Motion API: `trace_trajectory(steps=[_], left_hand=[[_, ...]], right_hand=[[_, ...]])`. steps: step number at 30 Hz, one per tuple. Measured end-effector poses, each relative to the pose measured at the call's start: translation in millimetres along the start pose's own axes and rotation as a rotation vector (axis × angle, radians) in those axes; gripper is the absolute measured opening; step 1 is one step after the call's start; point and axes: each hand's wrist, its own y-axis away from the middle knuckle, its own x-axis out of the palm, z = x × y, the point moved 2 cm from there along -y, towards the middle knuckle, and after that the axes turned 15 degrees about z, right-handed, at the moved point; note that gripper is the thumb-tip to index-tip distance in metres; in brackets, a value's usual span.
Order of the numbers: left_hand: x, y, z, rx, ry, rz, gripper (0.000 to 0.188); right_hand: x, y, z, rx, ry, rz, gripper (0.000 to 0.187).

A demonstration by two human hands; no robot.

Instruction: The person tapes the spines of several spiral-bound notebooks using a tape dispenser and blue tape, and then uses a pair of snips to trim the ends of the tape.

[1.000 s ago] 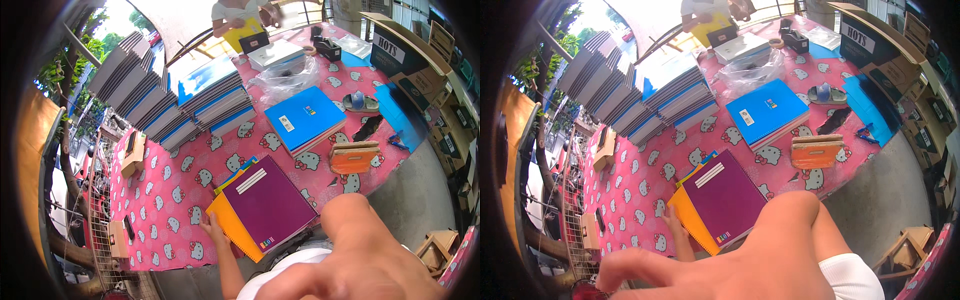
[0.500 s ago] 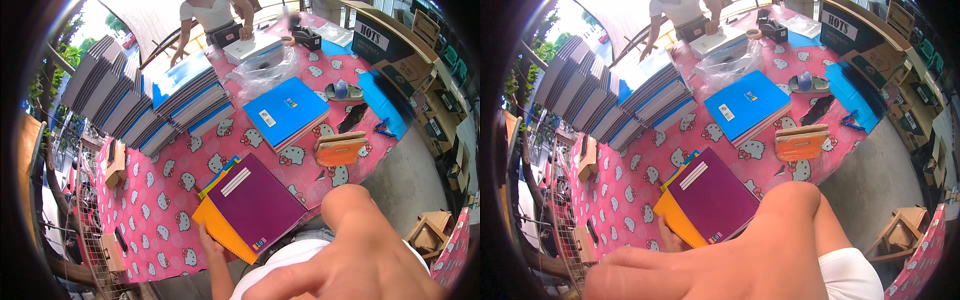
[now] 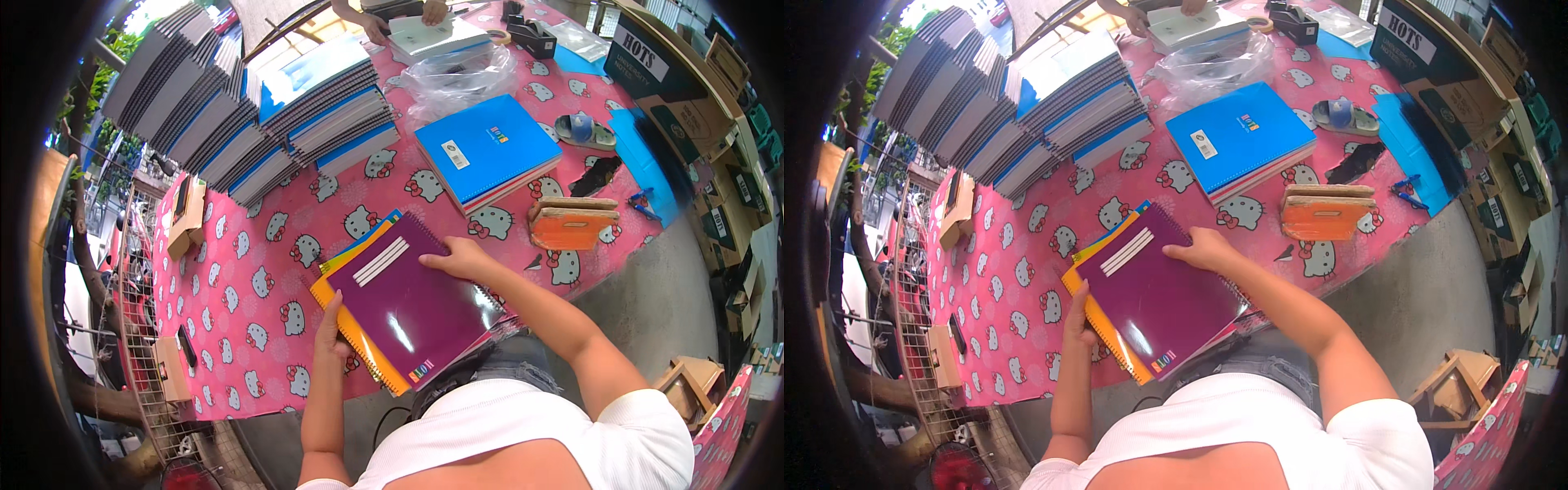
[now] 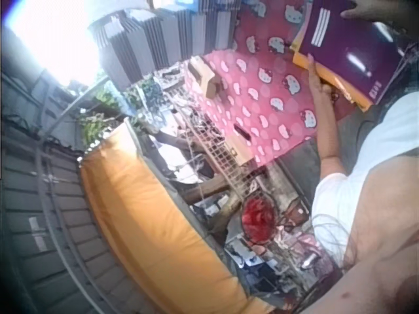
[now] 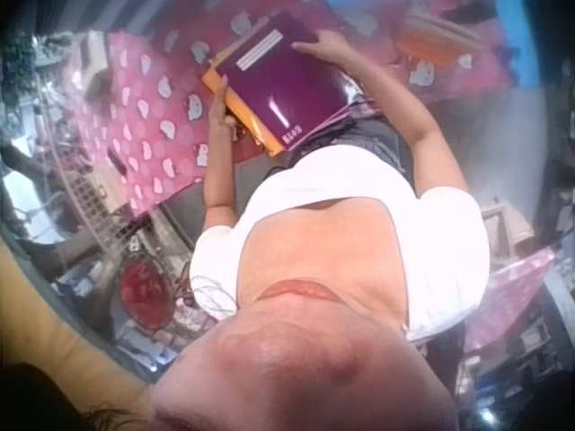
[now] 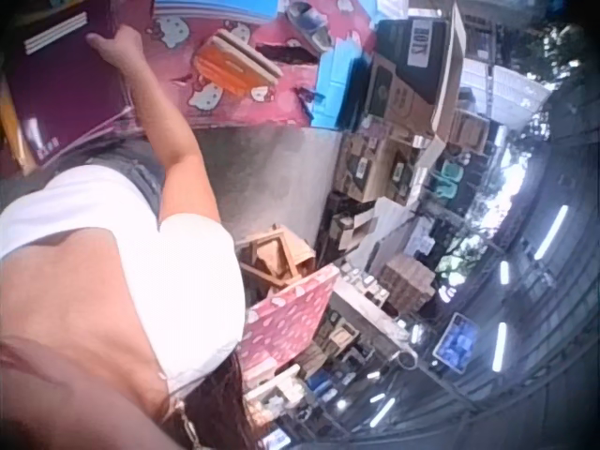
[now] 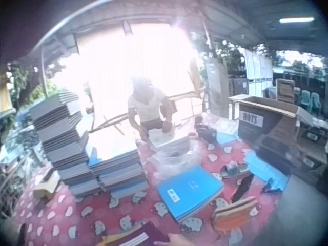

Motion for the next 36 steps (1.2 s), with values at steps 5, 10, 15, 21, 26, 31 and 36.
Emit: trace_trajectory(steps=[5,10,15,21,26,31,36], left_hand=[[23,-2,-1,-0.083,-0.127,0.113,0.039],[50,-6,8,0.268,-0.42,0.335,0.057],[70,16,-1,0.728,-0.715,0.795,0.081],[109,9,26,0.976,-0.932,1.022,0.048],[156,-26,36,0.701,-0.879,1.325,0.063],[187,-32,70,0.223,-0.827,1.07,0.086],[211,-13,34,1.059,-1.311,1.277,0.096]], right_hand=[[-8,4,-17,0.005,-0.08,0.0,0.071],[-19,39,-46,-0.217,-0.523,-0.083,0.088],[-10,162,-12,-0.559,-0.666,-0.181,0.087],[25,284,-1,-0.493,-0.263,-0.693,0.092],[44,283,-43,-0.527,-0.246,-0.85,0.104],[49,267,-61,-0.599,-0.386,-1.064,0.11],[55,273,-59,-0.676,-0.109,-1.005,0.121]])
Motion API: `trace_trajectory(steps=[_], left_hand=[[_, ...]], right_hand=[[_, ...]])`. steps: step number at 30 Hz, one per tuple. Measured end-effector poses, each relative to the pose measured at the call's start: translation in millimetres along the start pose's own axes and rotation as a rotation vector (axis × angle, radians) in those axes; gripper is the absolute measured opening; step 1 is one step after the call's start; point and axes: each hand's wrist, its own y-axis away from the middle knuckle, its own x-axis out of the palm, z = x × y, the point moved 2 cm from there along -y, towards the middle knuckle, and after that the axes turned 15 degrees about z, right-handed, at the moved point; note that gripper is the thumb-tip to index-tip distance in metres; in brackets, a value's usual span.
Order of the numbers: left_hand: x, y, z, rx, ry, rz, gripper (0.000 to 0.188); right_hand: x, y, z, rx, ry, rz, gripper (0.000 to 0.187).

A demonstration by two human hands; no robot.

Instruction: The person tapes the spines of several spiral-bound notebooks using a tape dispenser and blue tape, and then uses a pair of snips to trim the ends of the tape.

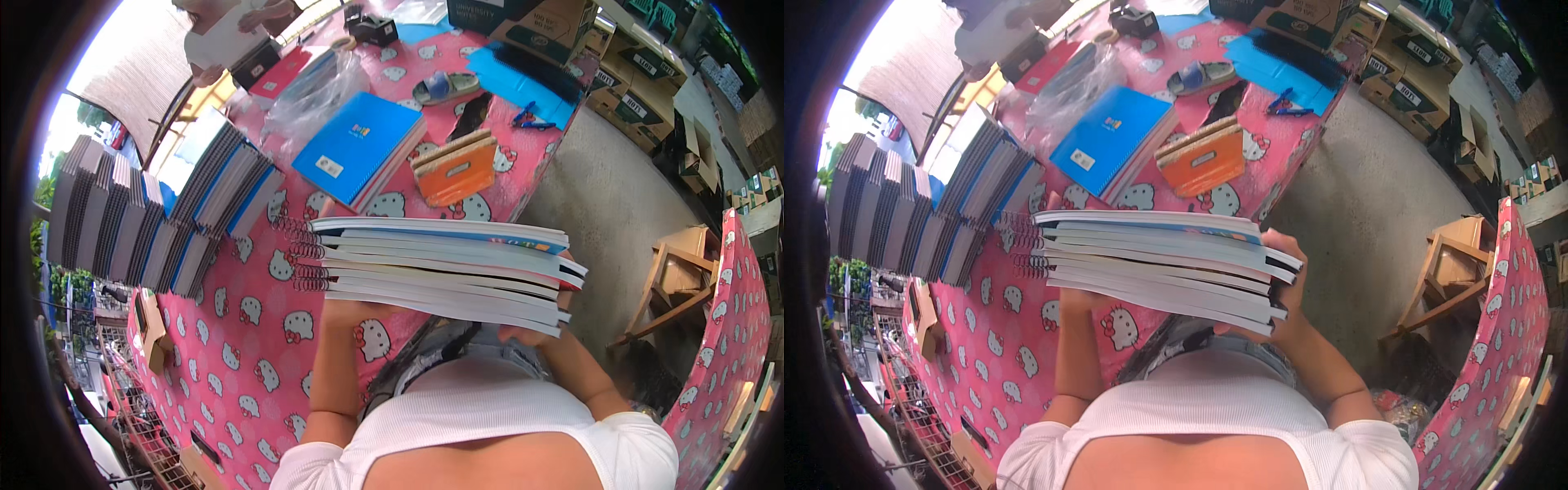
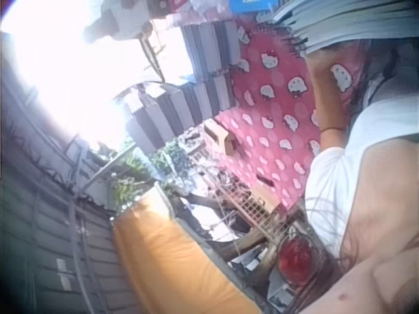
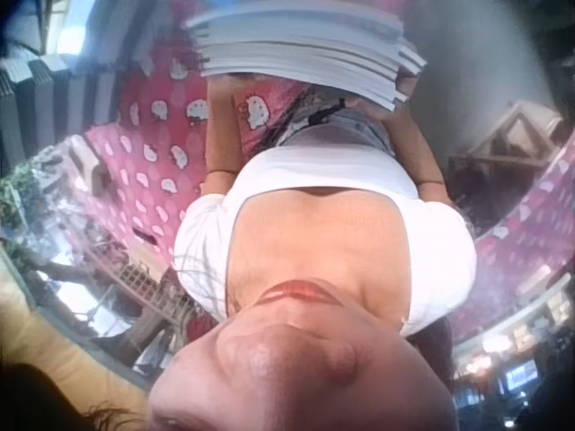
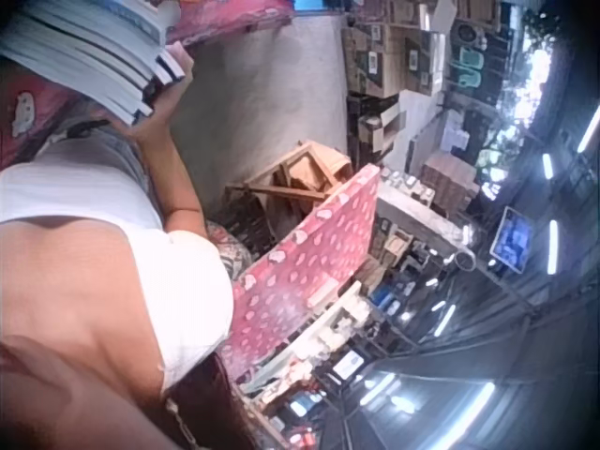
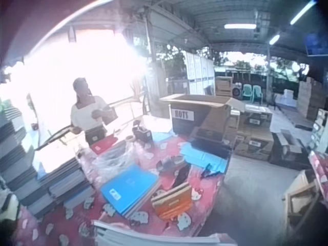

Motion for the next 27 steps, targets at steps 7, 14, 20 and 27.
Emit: trace_trajectory(steps=[7,14,20,27], left_hand=[[14,-2,-8,0.034,0.593,-0.182,0.122],[0,-3,-26,0.059,0.609,-0.222,0.08],[-8,18,-9,0.044,0.766,-0.172,0.113],[-17,8,-23,-0.311,0.788,-0.364,0.09]], right_hand=[[11,-23,4,-0.18,-0.058,0.072,0.115],[9,-5,-5,0.072,-0.014,0.145,0.104],[23,-37,8,-0.169,0.017,0.099,0.119],[22,-38,6,-0.115,0.083,0.073,0.12]])
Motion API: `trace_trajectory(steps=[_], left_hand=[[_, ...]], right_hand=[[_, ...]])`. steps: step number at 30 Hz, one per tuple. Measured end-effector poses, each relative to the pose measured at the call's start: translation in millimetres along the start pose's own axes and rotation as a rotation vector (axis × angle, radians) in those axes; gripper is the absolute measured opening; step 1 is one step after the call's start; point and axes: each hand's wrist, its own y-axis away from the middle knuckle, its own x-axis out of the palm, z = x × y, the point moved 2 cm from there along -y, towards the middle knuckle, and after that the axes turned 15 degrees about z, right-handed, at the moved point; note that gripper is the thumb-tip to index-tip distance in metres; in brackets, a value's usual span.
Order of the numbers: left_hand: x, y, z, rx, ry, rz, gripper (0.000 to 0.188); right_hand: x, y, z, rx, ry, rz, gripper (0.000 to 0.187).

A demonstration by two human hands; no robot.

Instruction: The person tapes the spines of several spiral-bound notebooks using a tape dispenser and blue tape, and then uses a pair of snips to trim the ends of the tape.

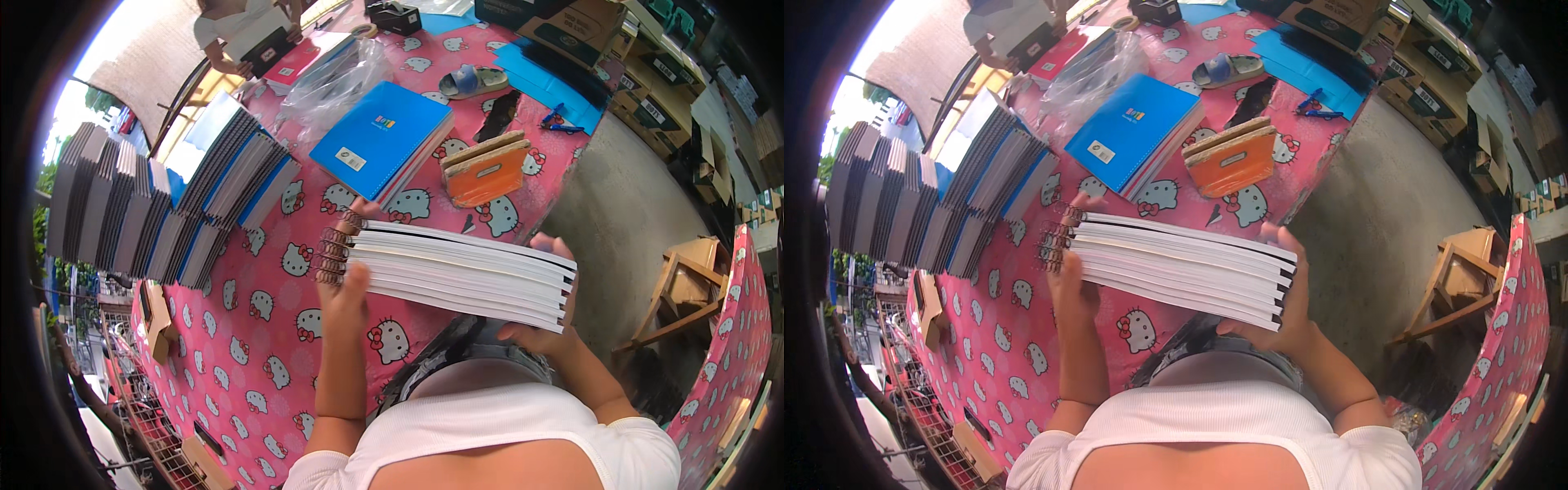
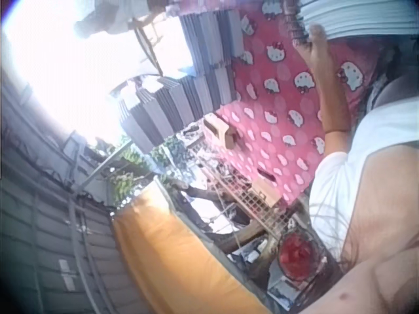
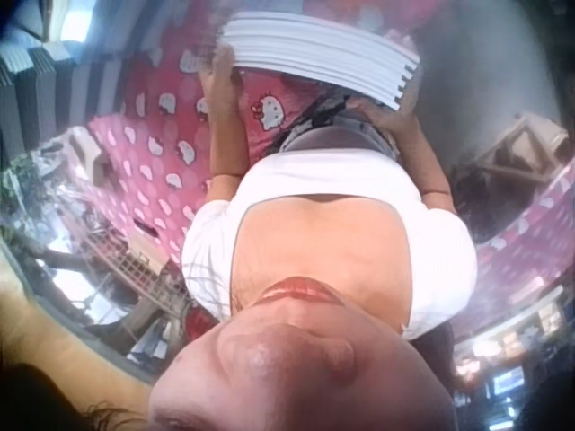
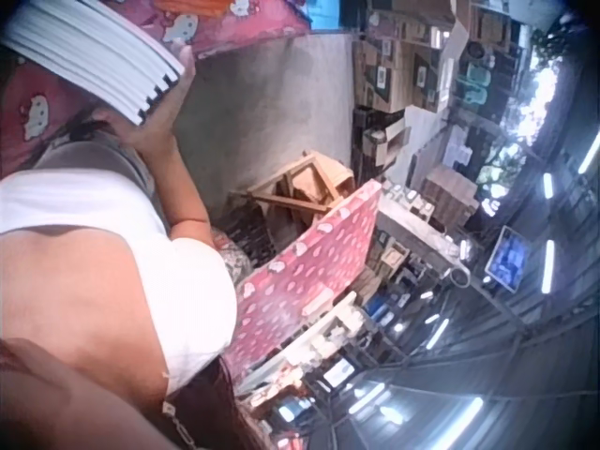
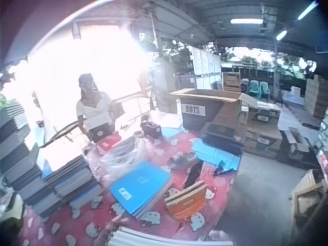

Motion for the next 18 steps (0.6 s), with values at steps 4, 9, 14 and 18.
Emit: trace_trajectory(steps=[4,9,14,18], left_hand=[[5,-17,-19,0.157,0.051,-0.049,0.076],[8,-16,-20,-0.028,0.109,-0.09,0.064],[-2,-16,-19,0.045,0.01,-0.091,0.054],[0,-19,-14,-0.008,0.092,0.057,0.09]], right_hand=[[-9,-21,19,-0.295,0.094,-0.145,0.107],[-21,-31,35,-0.181,0.365,0.112,0.073],[-24,-32,28,-0.254,0.302,0.195,0.079],[-9,-26,23,-0.265,0.138,0.072,0.101]])
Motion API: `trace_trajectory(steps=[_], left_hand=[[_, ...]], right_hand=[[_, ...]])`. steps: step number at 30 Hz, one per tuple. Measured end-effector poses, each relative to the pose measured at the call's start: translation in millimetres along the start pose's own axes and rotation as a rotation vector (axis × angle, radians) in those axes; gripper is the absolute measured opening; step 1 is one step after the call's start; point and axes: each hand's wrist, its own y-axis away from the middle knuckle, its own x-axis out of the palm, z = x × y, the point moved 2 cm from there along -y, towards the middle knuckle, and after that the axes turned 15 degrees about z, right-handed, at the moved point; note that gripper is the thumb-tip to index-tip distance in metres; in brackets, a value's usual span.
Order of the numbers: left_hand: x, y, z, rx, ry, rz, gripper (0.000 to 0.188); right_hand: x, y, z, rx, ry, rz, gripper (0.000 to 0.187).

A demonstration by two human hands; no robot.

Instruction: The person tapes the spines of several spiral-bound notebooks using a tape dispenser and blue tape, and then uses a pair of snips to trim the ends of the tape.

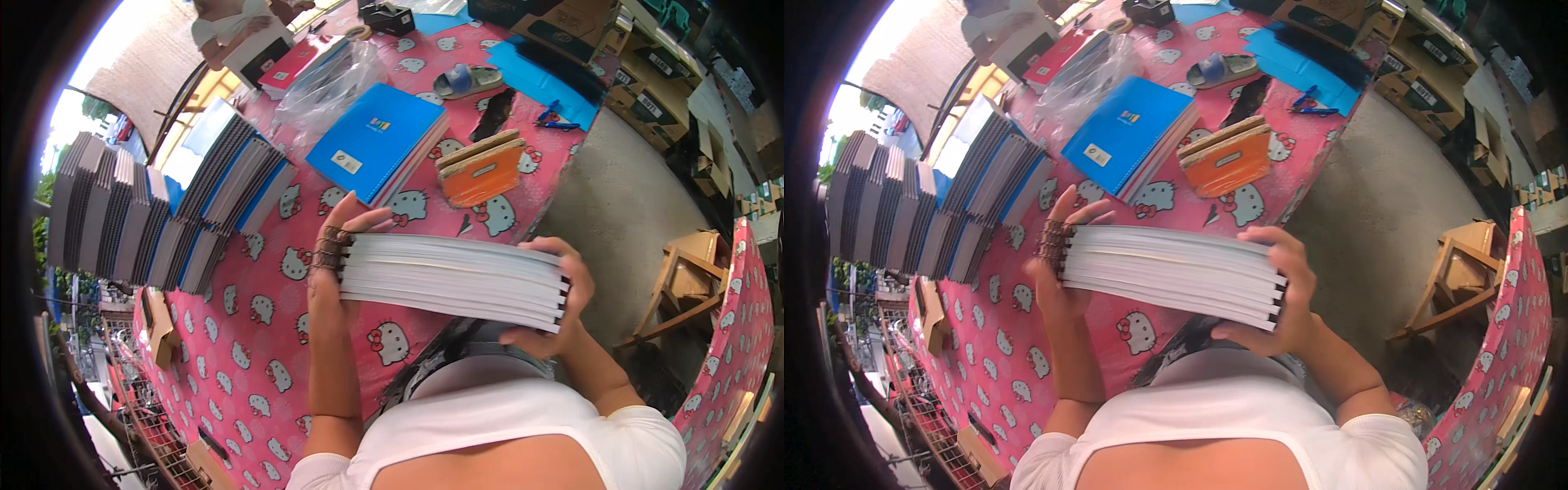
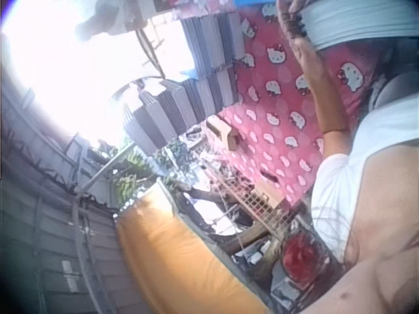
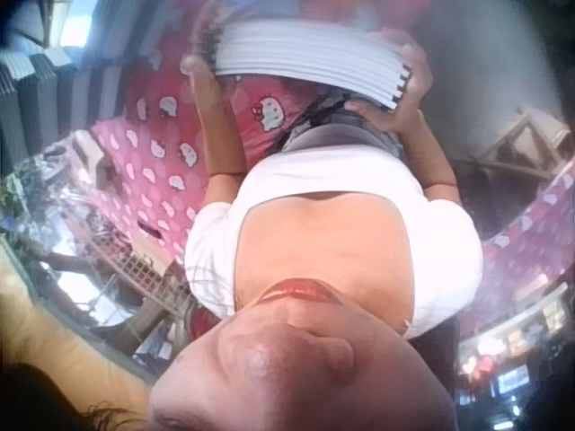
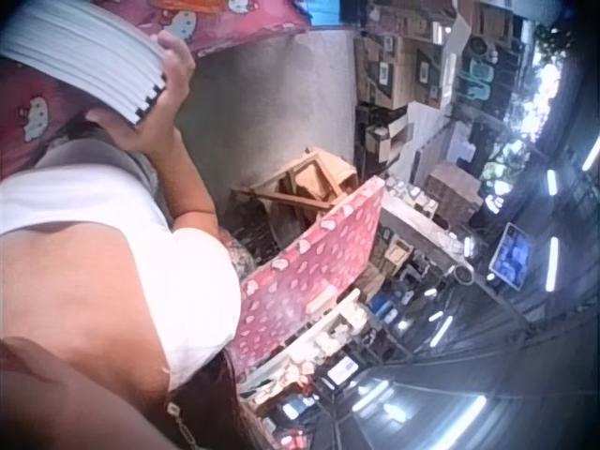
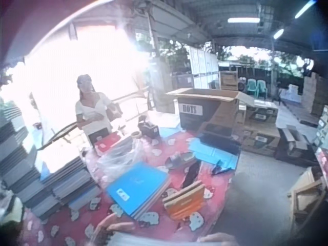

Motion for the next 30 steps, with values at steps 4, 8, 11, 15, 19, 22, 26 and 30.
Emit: trace_trajectory(steps=[4,8,11,15,19,22,26,30], left_hand=[[0,5,9,0.114,-0.014,0.107,0.158],[-23,11,41,0.205,-0.267,0.152,0.15],[-22,9,37,0.261,-0.503,0.147,0.122],[-15,5,25,0.364,-0.593,0.151,0.126],[-26,17,57,0.259,-0.544,0.166,0.121],[-15,16,59,0.286,-0.258,0.164,0.092],[-35,56,122,0.0,-0.639,0.222,0.071],[-3,70,62,-0.14,0.012,-0.219,0.057]], right_hand=[[9,0,4,0.147,-0.178,-0.146,0.115],[8,8,1,0.163,-0.189,-0.095,0.109],[7,16,5,0.234,-0.057,0.02,0.102],[2,10,17,0.225,-0.059,-0.024,0.096],[14,25,-9,0.161,-0.132,-0.095,0.089],[23,81,-54,0.278,0.047,0.175,0.082],[42,93,-68,0.217,0.312,0.345,0.071],[33,24,-53,0.514,-0.266,0.081,0.076]])
